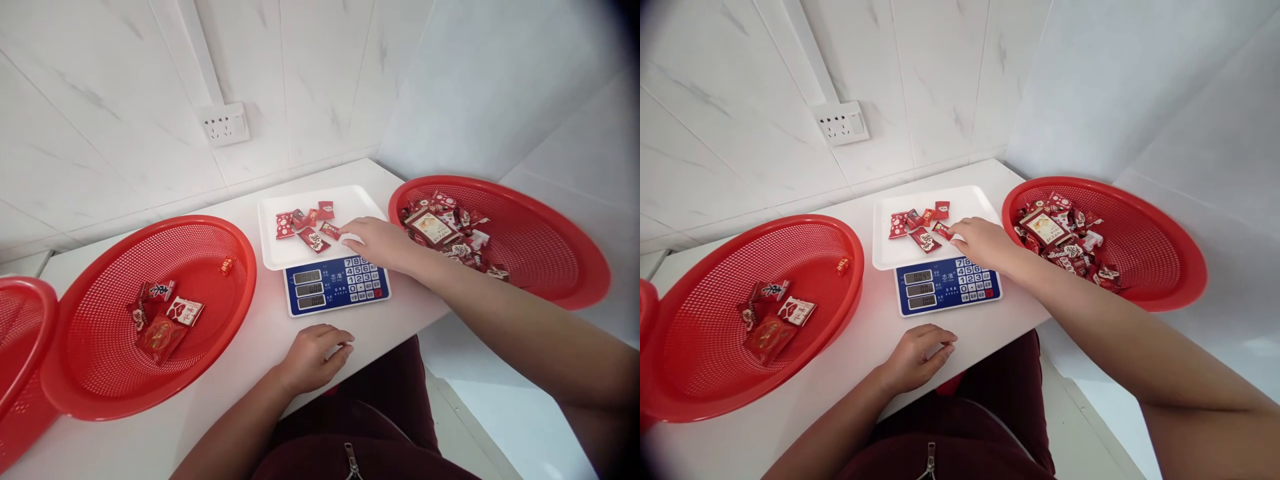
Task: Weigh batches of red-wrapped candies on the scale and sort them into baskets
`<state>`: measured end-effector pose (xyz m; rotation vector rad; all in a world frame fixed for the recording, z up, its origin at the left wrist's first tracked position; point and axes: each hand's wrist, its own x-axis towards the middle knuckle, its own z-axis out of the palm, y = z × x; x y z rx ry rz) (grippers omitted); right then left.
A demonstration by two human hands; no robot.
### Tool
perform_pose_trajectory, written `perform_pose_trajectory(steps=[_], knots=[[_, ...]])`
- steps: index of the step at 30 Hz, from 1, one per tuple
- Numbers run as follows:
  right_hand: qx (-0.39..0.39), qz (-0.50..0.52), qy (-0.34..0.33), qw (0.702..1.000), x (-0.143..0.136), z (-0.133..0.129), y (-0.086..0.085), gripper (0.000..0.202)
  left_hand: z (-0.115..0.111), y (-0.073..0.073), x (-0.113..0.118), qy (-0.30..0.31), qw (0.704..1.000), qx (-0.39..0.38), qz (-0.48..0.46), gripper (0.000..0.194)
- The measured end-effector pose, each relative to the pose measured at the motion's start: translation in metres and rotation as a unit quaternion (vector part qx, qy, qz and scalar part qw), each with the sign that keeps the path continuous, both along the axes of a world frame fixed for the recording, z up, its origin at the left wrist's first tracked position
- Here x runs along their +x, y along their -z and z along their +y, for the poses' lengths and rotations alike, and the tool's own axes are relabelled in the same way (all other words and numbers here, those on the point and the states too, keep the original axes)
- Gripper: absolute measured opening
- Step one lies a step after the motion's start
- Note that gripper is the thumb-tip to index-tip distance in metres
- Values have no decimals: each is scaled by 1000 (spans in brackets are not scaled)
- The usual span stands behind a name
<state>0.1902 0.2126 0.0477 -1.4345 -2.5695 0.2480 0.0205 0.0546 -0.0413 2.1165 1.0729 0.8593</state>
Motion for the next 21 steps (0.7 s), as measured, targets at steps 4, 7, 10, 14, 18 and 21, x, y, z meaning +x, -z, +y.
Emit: perform_pose_trajectory(steps=[4, 7, 10, 14, 18, 21], knots=[[11, -18, 20, 1000, -8, 2, 0, 24, 1, 0, 0, -6, 1000, 7, 1, 21], [29, -23, 14, 999, -6, 1, -7, 22, 1, 2, -1, -12, 1000, 9, 0, 20], [53, -39, 42, 997, 12, 2, -17, 28, 3, 5, -2, -16, 1000, 20, 0, 18], [68, -40, 150, 986, 63, 12, -21, 39, 6, 8, -2, -11, 999, 42, 5, 17], [34, -1, 199, 979, 127, 16, -3, 27, 7, 11, -1, -12, 998, 55, 1, 15], [-65, -44, 175, 981, 166, 12, 15, 46, 8, 16, 0, -24, 998, 60, -13, 14]])
